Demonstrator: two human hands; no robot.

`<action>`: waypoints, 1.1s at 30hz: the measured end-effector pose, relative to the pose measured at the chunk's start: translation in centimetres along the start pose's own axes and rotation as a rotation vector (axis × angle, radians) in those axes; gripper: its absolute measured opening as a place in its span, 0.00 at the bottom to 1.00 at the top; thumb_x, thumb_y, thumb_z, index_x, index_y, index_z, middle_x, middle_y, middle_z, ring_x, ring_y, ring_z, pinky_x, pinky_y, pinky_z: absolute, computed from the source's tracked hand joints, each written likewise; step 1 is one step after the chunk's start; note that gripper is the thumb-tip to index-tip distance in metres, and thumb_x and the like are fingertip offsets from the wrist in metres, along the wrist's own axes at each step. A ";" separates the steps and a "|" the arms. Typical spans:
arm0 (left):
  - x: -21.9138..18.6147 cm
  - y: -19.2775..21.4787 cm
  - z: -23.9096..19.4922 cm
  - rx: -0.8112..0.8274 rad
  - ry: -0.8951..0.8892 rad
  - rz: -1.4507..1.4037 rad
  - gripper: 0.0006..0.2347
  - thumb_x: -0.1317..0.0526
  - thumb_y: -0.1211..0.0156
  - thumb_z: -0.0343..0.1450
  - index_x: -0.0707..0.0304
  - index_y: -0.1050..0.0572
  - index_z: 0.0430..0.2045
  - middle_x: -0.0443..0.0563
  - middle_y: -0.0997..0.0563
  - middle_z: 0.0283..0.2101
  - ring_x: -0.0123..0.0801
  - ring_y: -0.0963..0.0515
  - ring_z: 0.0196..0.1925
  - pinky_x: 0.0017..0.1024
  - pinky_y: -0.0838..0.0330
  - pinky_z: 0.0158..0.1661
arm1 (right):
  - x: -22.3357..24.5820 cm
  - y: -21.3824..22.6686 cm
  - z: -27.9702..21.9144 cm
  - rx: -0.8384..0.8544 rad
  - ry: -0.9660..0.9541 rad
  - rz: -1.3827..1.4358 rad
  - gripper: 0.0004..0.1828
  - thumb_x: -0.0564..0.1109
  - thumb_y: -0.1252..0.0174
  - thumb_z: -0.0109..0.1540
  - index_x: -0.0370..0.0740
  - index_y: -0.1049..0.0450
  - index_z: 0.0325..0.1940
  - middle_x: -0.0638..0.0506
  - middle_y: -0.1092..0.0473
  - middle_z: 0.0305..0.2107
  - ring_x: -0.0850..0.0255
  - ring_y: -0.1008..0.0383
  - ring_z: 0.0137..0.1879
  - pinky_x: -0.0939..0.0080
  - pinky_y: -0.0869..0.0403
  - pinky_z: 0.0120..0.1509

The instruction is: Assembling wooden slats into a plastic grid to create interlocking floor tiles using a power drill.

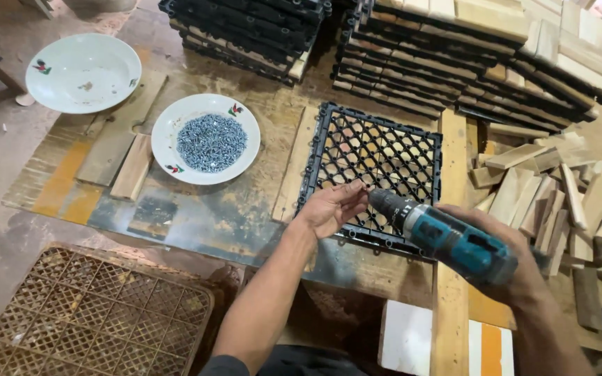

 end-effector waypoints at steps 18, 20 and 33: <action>0.1 0.2 3.0 -0.567 -0.508 2.394 0.50 0.22 0.81 0.66 0.67 0.60 0.73 0.63 0.66 0.77 0.53 0.73 0.78 0.68 0.84 0.68 | 6.5 -0.4 9.5 -0.020 -0.833 0.027 0.08 0.34 0.32 0.56 0.37 0.21 0.38 0.43 0.27 0.25 0.55 0.31 0.31 0.55 0.30 0.40; -0.1 0.1 3.2 -0.576 -0.522 2.398 0.49 0.23 0.81 0.66 0.67 0.60 0.73 0.64 0.66 0.77 0.53 0.73 0.78 0.67 0.84 0.68 | 6.1 -0.4 10.4 -0.013 -0.812 0.014 0.10 0.34 0.31 0.54 0.37 0.21 0.39 0.43 0.27 0.25 0.55 0.31 0.31 0.55 0.30 0.40; -0.3 -0.6 2.5 -0.531 -0.481 2.311 0.48 0.25 0.64 0.68 0.68 0.57 0.73 0.64 0.65 0.78 0.54 0.71 0.79 0.66 0.80 0.69 | 6.5 0.0 17.3 0.346 -0.707 -0.195 0.17 0.36 0.36 0.60 0.46 0.28 0.52 0.46 0.28 0.34 0.57 0.33 0.34 0.58 0.30 0.39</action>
Point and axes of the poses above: each hand's wrist, its own z-axis towards the middle knuckle, its own y-axis out of the back of the hand, x = y × z, the point moved 3 cm from there along z, towards the middle knuckle
